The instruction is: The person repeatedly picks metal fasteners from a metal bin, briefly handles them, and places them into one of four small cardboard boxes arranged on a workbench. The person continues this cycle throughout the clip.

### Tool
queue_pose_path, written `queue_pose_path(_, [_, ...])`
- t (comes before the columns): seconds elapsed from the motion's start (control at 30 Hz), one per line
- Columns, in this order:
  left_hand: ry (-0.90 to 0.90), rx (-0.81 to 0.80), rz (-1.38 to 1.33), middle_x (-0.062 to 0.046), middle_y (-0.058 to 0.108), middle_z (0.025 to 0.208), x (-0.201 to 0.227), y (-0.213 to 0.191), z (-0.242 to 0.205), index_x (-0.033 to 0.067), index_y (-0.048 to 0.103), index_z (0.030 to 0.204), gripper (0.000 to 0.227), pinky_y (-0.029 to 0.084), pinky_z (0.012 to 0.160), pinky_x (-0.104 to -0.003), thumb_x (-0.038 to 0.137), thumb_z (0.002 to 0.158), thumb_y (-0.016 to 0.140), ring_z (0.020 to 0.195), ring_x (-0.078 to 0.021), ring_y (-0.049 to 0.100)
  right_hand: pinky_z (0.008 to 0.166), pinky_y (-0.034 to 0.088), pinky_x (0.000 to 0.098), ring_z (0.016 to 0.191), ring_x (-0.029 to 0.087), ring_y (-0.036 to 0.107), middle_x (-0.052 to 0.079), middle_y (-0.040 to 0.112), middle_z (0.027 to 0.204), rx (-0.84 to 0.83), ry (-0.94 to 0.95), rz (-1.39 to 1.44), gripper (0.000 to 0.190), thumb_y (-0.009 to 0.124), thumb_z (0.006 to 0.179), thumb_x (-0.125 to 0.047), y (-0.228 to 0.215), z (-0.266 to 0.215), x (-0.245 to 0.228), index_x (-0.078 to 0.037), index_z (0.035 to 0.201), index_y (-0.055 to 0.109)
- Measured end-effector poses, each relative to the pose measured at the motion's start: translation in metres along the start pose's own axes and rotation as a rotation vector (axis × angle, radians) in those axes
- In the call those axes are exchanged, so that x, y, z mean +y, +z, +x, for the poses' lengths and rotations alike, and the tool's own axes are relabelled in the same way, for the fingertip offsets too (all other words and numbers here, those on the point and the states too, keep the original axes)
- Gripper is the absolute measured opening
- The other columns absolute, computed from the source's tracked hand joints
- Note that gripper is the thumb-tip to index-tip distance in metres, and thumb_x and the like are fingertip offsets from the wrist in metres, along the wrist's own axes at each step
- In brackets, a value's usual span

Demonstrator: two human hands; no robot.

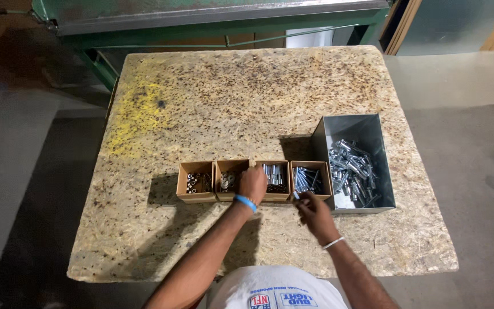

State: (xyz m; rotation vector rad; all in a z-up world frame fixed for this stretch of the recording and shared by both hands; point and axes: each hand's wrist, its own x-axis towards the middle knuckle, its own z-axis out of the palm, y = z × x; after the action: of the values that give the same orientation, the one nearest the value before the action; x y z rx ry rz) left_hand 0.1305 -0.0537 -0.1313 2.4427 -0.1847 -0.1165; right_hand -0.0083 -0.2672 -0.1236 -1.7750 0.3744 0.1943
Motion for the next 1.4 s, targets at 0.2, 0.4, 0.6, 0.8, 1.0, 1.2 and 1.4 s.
queue_pose_path(0.2, [0.155, -0.001, 0.428, -0.022, 0.085, 0.081, -0.021, 0.039, 0.036, -0.0017, 0.085, 0.087, 0.020, 0.073, 0.071, -0.047, 0.007, 0.102, 0.076, 0.083, -0.0416, 0.088, 0.083, 0.062, 0.0486, 0.083, 0.033, 0.082, 0.014, 0.085, 0.081, 0.176, 0.023, -0.325, 0.045, 0.087, 0.105, -0.051, -0.049, 0.026, -0.025, -0.018, 0.135, 0.089])
queue_pose_path(0.4, [0.182, 0.022, 0.394, -0.023, 0.084, 0.089, 0.012, -0.003, -0.015, -0.0059, 0.076, 0.113, 0.022, 0.071, 0.063, -0.055, 0.015, 0.109, 0.072, 0.078, -0.0404, 0.087, 0.097, 0.065, 0.0590, 0.113, 0.046, 0.082, 0.010, 0.090, 0.110, 0.271, -0.153, -0.551, 0.037, 0.092, 0.094, -0.042, -0.043, 0.096, -0.011, -0.025, 0.126, 0.092])
queue_pose_path(0.6, [0.255, -0.065, -0.002, -0.023, 0.077, 0.076, 0.017, -0.051, -0.075, -0.0010, 0.076, 0.091, 0.030, 0.065, 0.061, -0.048, 0.020, 0.112, 0.072, 0.076, -0.0451, 0.083, 0.098, 0.065, 0.0596, 0.113, 0.047, 0.083, 0.015, 0.090, 0.106, 0.261, -0.114, -0.638, 0.030, 0.082, 0.098, -0.033, -0.027, 0.128, -0.002, -0.023, 0.125, 0.092])
queue_pose_path(0.8, [0.094, -0.096, -0.033, -0.014, 0.084, 0.083, 0.017, -0.101, -0.129, 0.0161, 0.081, 0.103, 0.026, 0.067, 0.072, -0.055, 0.039, 0.111, 0.073, 0.089, -0.0422, 0.086, 0.101, 0.064, 0.0603, 0.118, 0.049, 0.081, 0.017, 0.089, 0.115, 0.465, -0.032, -0.519, 0.031, 0.080, 0.105, -0.033, -0.124, 0.107, 0.015, -0.018, 0.131, 0.088])
queue_pose_path(1.0, [0.103, 0.067, -0.032, -0.006, 0.068, 0.065, -0.005, -0.100, -0.154, 0.0179, 0.070, 0.084, 0.035, 0.040, 0.053, -0.046, 0.039, 0.113, 0.069, 0.058, -0.0297, 0.064, 0.083, 0.058, 0.0448, 0.097, 0.034, 0.086, 0.021, 0.086, 0.086, 0.291, 0.357, -0.776, 0.041, 0.078, 0.088, -0.049, -0.171, 0.103, 0.019, -0.010, 0.088, 0.092])
queue_pose_path(1.2, [0.158, 0.054, -0.009, -0.006, 0.062, 0.064, 0.003, -0.093, -0.148, 0.0164, 0.061, 0.082, 0.037, 0.038, 0.053, -0.045, 0.035, 0.113, 0.069, 0.057, -0.0276, 0.061, 0.099, 0.069, 0.0505, 0.110, 0.041, 0.084, 0.029, 0.087, 0.118, 0.340, 0.424, -0.765, 0.067, 0.102, 0.089, -0.054, -0.134, 0.136, 0.036, 0.006, 0.115, 0.086])
queue_pose_path(1.4, [0.259, 0.121, -0.056, -0.007, 0.063, 0.066, 0.027, -0.113, -0.141, 0.0150, 0.061, 0.082, 0.041, 0.040, 0.054, -0.047, 0.037, 0.116, 0.067, 0.059, -0.0302, 0.063, 0.108, 0.064, 0.0610, 0.128, 0.052, 0.079, 0.025, 0.078, 0.147, 0.378, 0.375, -0.880, 0.068, 0.094, 0.091, -0.048, -0.118, 0.129, 0.022, -0.004, 0.141, 0.080])
